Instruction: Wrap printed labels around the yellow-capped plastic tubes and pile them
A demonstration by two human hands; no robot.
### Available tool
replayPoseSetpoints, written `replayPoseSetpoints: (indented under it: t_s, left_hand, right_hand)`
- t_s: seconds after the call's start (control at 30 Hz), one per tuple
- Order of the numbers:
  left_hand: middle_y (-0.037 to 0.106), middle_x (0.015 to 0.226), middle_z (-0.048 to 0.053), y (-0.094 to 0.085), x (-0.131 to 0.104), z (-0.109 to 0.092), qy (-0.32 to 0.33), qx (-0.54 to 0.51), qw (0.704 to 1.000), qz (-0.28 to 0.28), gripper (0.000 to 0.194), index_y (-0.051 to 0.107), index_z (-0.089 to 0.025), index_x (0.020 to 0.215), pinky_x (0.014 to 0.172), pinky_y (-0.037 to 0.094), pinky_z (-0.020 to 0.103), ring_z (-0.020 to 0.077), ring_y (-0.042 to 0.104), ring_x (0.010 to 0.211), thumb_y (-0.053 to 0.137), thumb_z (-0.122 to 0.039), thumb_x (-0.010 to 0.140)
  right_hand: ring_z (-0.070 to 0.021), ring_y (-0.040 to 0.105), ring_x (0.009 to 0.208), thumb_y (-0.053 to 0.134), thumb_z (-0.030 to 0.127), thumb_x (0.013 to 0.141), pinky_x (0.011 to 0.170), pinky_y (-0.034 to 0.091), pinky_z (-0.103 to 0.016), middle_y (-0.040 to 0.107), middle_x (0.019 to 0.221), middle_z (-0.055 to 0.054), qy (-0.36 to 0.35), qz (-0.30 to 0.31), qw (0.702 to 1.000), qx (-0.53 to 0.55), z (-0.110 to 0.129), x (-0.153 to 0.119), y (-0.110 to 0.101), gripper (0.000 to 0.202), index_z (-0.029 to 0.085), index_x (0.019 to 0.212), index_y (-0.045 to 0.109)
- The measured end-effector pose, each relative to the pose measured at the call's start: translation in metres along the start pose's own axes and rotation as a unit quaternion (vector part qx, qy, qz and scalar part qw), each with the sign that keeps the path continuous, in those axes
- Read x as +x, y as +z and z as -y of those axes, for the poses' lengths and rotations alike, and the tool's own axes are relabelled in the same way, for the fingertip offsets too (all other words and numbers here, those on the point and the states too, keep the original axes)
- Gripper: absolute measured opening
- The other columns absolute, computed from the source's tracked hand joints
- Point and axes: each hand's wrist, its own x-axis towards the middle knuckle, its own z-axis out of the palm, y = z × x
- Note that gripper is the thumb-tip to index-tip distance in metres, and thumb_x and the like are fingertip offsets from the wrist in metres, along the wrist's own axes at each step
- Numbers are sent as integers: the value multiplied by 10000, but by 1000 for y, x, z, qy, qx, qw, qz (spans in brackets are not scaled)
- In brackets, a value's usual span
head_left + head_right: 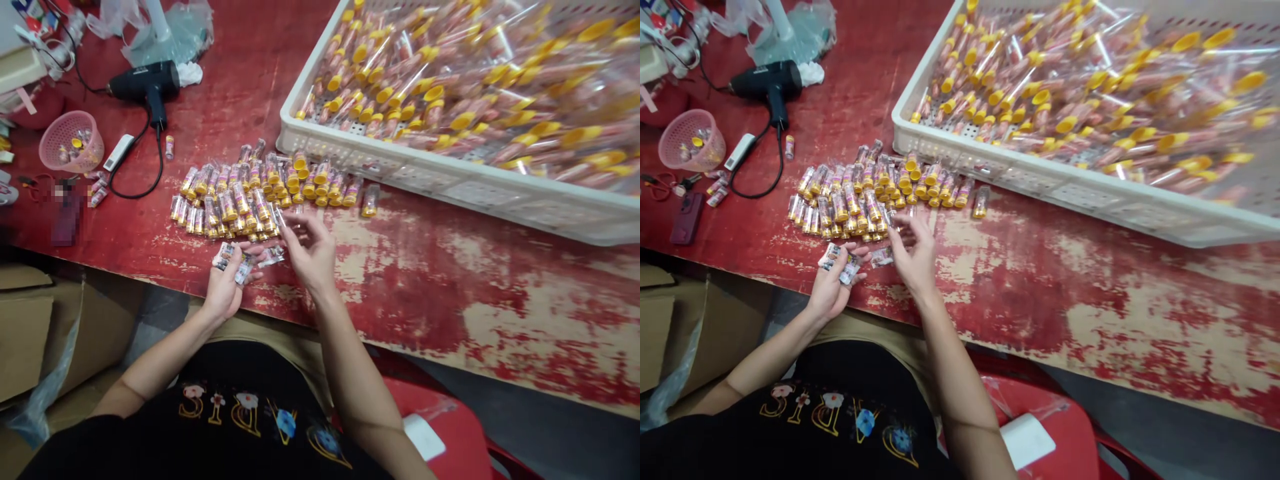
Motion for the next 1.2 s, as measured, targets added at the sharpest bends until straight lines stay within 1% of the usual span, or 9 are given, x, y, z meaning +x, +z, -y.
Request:
replayPoseSetpoints:
  t_s: [0.13,0.33,0.5,0.63,0.73,0.83,0.97,1.1,1.2]
  left_hand:
    - [751,1016,72,4,-1,12,-45,-7,999,10,368,690,-148,957,653,547,209,149,707,853,823,-400,725]
    - [709,812,4,11,-5,23,-21,-10,999,-29,408,684,-138,873,517,449,171,81,627,650,900,-351,602]
    - [663,714,-32,20,-2,21,15,-7,996,-82,451,627,-134,799,435,364,171,57,563,543,938,-297,516]
    - [702,792,-20,28,4,25,66,-37,993,-87,463,640,-144,856,650,514,206,86,651,691,932,-314,539]
    - [707,829,-17,29,7,29,85,-45,992,-81,462,626,-150,833,834,544,277,116,682,803,938,-294,525]
    - [650,722,-59,26,10,30,81,-34,994,-70,478,575,-159,758,797,545,282,107,663,719,949,-264,479]
    - [679,798,-46,17,15,27,72,-28,994,-82,566,620,-179,891,791,553,305,110,660,710,956,-290,450]
    - [666,756,-36,11,15,23,51,-16,993,-107,534,637,-159,849,745,555,293,113,651,692,956,-322,452]
    - [683,792,-19,9,12,22,50,-3,994,-102,523,669,-146,857,721,549,272,113,656,714,958,-309,452]
  right_hand:
    - [-121,613,781,732,380,815,657,519,-242,680,935,-38,49,107,991,64,14,-43,-10,210,189,899,713]
    - [-118,627,782,734,383,815,670,524,-242,691,954,-35,85,91,987,101,16,-57,-7,260,197,995,718]
    - [-98,550,673,571,398,932,620,474,-217,598,729,14,36,63,997,25,19,-58,-11,261,183,793,619]
    - [-111,500,623,500,431,958,599,458,-243,526,645,12,-16,76,993,-94,12,-27,-33,379,193,667,544]
    - [-202,559,890,509,369,942,823,489,-383,598,911,-83,-2,-48,987,-151,-11,25,-70,216,171,925,593]
    - [-320,535,1111,665,264,806,993,411,-528,578,1139,-185,70,-144,932,-326,-46,67,-105,442,111,1194,520]
    - [-358,540,1135,591,206,811,1000,412,-550,596,1166,-210,74,-104,887,-445,-78,62,-124,464,95,1256,516]
    - [-302,562,1076,619,280,828,963,464,-476,615,1161,-204,-1,-129,906,-403,-65,42,-130,470,90,1253,553]
    - [-225,583,1026,514,244,919,910,481,-376,630,1150,-206,-62,-193,904,-376,-36,77,-144,372,77,1249,556]
